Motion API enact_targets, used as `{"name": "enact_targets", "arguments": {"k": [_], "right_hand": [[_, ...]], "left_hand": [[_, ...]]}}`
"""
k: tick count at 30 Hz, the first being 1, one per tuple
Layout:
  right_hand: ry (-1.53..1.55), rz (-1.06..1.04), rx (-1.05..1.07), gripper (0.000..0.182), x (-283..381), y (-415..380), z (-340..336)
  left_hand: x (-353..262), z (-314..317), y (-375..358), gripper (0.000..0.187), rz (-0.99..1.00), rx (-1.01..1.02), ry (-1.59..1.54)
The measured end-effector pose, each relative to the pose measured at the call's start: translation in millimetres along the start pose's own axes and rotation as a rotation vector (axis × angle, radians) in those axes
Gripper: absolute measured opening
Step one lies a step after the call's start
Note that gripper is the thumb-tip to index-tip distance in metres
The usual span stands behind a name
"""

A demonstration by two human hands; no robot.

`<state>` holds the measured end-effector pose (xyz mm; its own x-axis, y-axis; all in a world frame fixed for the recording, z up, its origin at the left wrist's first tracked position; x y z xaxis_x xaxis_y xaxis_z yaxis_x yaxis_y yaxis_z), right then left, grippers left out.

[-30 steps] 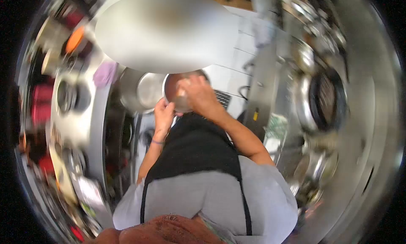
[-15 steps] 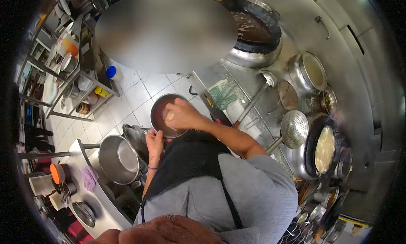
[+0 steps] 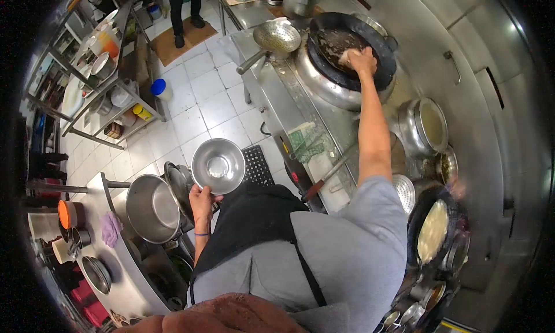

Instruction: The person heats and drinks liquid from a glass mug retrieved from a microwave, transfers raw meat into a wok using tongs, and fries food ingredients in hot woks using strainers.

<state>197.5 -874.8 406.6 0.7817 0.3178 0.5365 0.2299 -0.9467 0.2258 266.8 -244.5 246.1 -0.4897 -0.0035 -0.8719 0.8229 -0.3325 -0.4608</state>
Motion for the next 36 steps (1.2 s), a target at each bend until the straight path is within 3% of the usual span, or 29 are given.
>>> {"name": "enact_targets", "arguments": {"k": [3,5,9,10,14,15,18,19,21,25,26,27,28,30,31,32,33,34,35,36], "right_hand": [[-0.162,0.073,0.026,0.056,-11,4,24],[-0.379,-0.014,-0.116,0.056,20,-40,12],[0.03,-0.519,-0.159,0.036,61,-164,4],[0.17,-0.639,-0.122,0.031,57,-197,24],[0.367,-0.653,0.447,0.026,74,-356,90],[0.35,-0.654,0.545,0.025,69,-379,112],[0.269,-0.716,0.809,0.027,60,-425,139],[0.222,-0.632,0.902,0.028,60,-431,144],[0.132,-0.687,0.97,0.029,60,-427,147],[-0.076,-0.784,0.877,0.031,55,-412,153],[-0.146,-0.802,0.849,0.031,57,-411,153],[-0.117,-0.857,0.836,0.03,58,-410,155],[-0.095,-0.88,0.796,0.029,59,-408,159],[-0.142,-0.849,0.768,0.029,73,-416,154],[-0.042,-0.977,0.809,0.03,89,-422,133],[-0.1,-0.765,0.847,0.03,98,-430,134],[-0.167,-0.804,0.857,0.031,106,-434,132],[-0.117,-0.777,0.884,0.033,115,-441,123],[0.014,-0.728,0.851,0.032,96,-450,137],[0.04,-0.675,0.857,0.033,92,-458,138]], "left_hand": [[-6,-16,-5,0.021,-0.007,-0.063,-0.018],[-7,-30,-7,0.018,-0.001,-0.119,-0.048],[-16,-56,-12,0.014,-0.019,-0.215,-0.143],[-18,-65,-14,0.014,-0.035,-0.259,-0.178],[-17,-108,-11,0.015,-0.033,-0.503,-0.358],[-9,-126,-6,0.016,0.027,-0.484,-0.463],[-12,-174,-25,0.022,0.14,-0.698,-0.61],[-9,-193,-28,0.021,0.157,-0.788,-0.714],[4,-234,-41,0.016,0.285,-0.924,-0.797],[27,-299,-93,0.022,0.418,-1.248,-0.861],[22,-311,-117,0.024,0.086,-1.429,-0.043],[9,-314,-139,0.027,-0.225,-1.416,0.802],[-4,-319,-153,0.03,-0.289,-1.469,0.797],[-13,-336,-163,0.04,-0.043,-1.331,0.704],[26,-370,-161,0.029,0.325,-1.258,0.736],[79,-435,-151,0.039,0.453,-0.998,0.229],[126,-492,-142,0.053,0.498,-0.79,-0.295],[30,-405,-135,0.053,0.423,-0.949,-0.965],[103,-475,-108,0.051,0.516,-0.858,-0.625],[55,-430,-81,0.05,0.396,-0.919,-0.727]]}}
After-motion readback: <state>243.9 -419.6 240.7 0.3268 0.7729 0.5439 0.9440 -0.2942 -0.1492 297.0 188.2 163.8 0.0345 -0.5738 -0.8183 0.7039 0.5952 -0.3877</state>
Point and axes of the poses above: each hand's wrist, its own y-axis towards the middle knuckle, its own z-axis out of the palm, x = y × z, the point moved 1 cm from there along y, towards the middle knuckle, and after that the axes turned 3 degrees about y, right-handed, at the moved point
